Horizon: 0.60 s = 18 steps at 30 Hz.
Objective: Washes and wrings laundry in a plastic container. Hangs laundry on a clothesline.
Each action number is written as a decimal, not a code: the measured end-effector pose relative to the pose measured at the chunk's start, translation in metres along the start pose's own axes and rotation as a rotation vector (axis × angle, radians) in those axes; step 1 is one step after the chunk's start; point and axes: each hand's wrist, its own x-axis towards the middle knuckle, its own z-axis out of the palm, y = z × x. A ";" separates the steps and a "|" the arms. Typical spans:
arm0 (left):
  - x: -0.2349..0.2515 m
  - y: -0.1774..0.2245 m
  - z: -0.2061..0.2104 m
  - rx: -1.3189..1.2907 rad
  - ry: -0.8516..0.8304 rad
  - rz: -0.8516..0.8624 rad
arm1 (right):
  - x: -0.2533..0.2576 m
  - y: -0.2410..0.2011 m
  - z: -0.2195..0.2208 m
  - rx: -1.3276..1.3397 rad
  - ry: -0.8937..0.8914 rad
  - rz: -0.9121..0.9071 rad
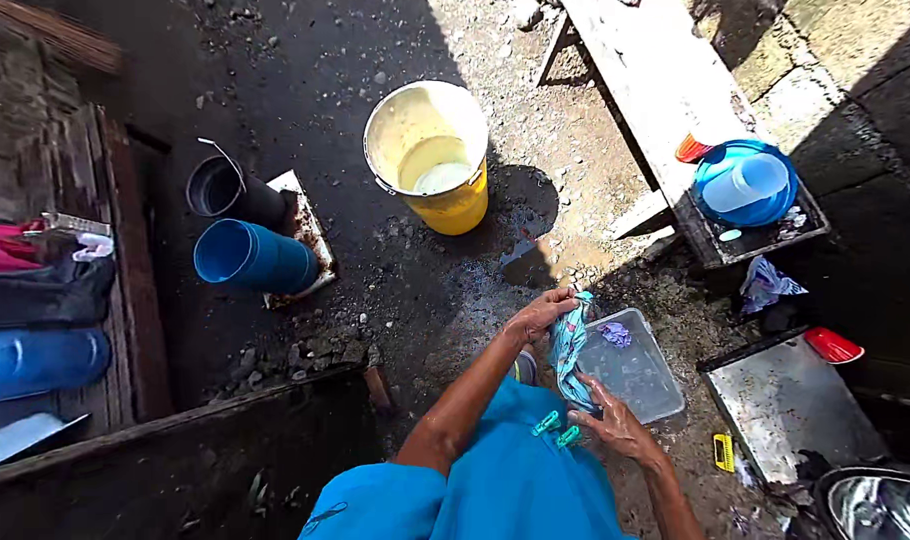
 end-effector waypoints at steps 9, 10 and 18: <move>-0.073 0.051 -0.033 0.280 0.032 0.351 | 0.114 -0.089 -0.006 0.193 0.236 -0.259; -0.076 0.061 -0.042 0.373 0.071 0.407 | 0.129 -0.110 -0.009 0.183 0.220 -0.310; -0.124 0.176 -0.192 0.617 0.462 0.689 | 0.266 -0.288 0.034 -0.117 0.248 -0.600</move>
